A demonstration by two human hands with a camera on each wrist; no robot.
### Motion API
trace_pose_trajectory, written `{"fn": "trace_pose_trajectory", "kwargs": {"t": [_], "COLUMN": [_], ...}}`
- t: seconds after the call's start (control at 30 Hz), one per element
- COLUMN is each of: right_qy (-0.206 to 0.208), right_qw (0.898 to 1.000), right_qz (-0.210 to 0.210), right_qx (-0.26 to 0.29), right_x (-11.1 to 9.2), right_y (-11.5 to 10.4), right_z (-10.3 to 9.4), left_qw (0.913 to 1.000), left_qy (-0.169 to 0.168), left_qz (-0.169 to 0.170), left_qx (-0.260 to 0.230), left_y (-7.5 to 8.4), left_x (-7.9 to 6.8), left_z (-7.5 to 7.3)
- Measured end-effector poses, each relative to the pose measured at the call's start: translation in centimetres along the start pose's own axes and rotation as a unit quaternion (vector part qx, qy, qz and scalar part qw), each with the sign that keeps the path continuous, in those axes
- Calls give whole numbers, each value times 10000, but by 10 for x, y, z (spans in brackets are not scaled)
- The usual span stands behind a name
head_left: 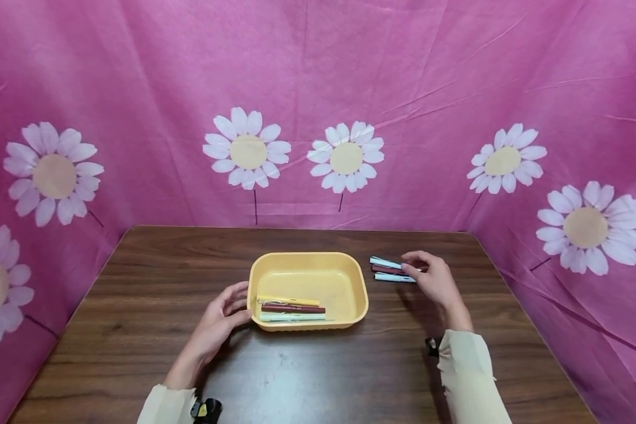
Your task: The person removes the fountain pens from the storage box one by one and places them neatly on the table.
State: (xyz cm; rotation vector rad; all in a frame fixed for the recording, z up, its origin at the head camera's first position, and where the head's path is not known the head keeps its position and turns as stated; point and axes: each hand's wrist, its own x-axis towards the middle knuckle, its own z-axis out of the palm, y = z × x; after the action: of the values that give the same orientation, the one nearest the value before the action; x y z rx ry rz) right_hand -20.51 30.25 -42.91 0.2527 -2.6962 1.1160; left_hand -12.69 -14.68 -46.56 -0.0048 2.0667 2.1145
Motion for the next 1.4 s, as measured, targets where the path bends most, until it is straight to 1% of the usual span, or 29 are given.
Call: {"fn": "trace_pose_trajectory", "kwargs": {"t": [0.1,0.2,0.33,0.43,0.53,0.6,0.73,0.87,0.93,1.07,1.17,1.23,1.3,1.4], "right_qy": [88,42,9,-80,-387,-664,-1162,-1454,-1564,-1768,-1937,-2154,-2395,-2694], "right_qw": [9992,9974,9935,9909,9864,9820,9734,9744,9762,9773,9781,9754,9700,9616], "right_qz": [-103,-121,-152,-252,-330,-428,-590,-437,-358,-346,-363,-368,-427,-486], "right_qx": [377,709,1128,1320,1561,1717,1884,1661,1458,1115,667,298,-39,-195], "right_x": [0,0,-2,-5,-7,-9,-11,-13,-12,-9,-6,-4,-2,-1], "right_y": [-22,-43,-66,-80,-92,-99,-107,-108,-108,-111,-110,-109,-109,-111], "right_z": [10,20,35,51,72,87,115,134,138,145,150,153,154,153], "left_qw": [10000,9999,9999,9998,9999,9999,9999,9999,9998,9998,9998,9998,9998,9999], "left_qy": [-1,11,6,-34,-88,-99,-91,-138,-146,-135,-142,-161,-164,-124], "left_qz": [-33,-41,48,109,62,25,-1,0,-1,10,-6,-11,-17,-5], "left_qx": [66,94,129,151,77,-12,-92,-102,-100,-156,-160,-134,-113,-83], "left_y": [3,5,5,4,2,1,0,-1,-2,-3,-3,-3,-2,-1], "left_x": [0,0,2,3,4,5,6,5,5,4,3,3,3,4], "left_z": [-2,-3,-6,-7,-7,-7,-6,-4,-3,-3,-3,-3,-2,-2]}}
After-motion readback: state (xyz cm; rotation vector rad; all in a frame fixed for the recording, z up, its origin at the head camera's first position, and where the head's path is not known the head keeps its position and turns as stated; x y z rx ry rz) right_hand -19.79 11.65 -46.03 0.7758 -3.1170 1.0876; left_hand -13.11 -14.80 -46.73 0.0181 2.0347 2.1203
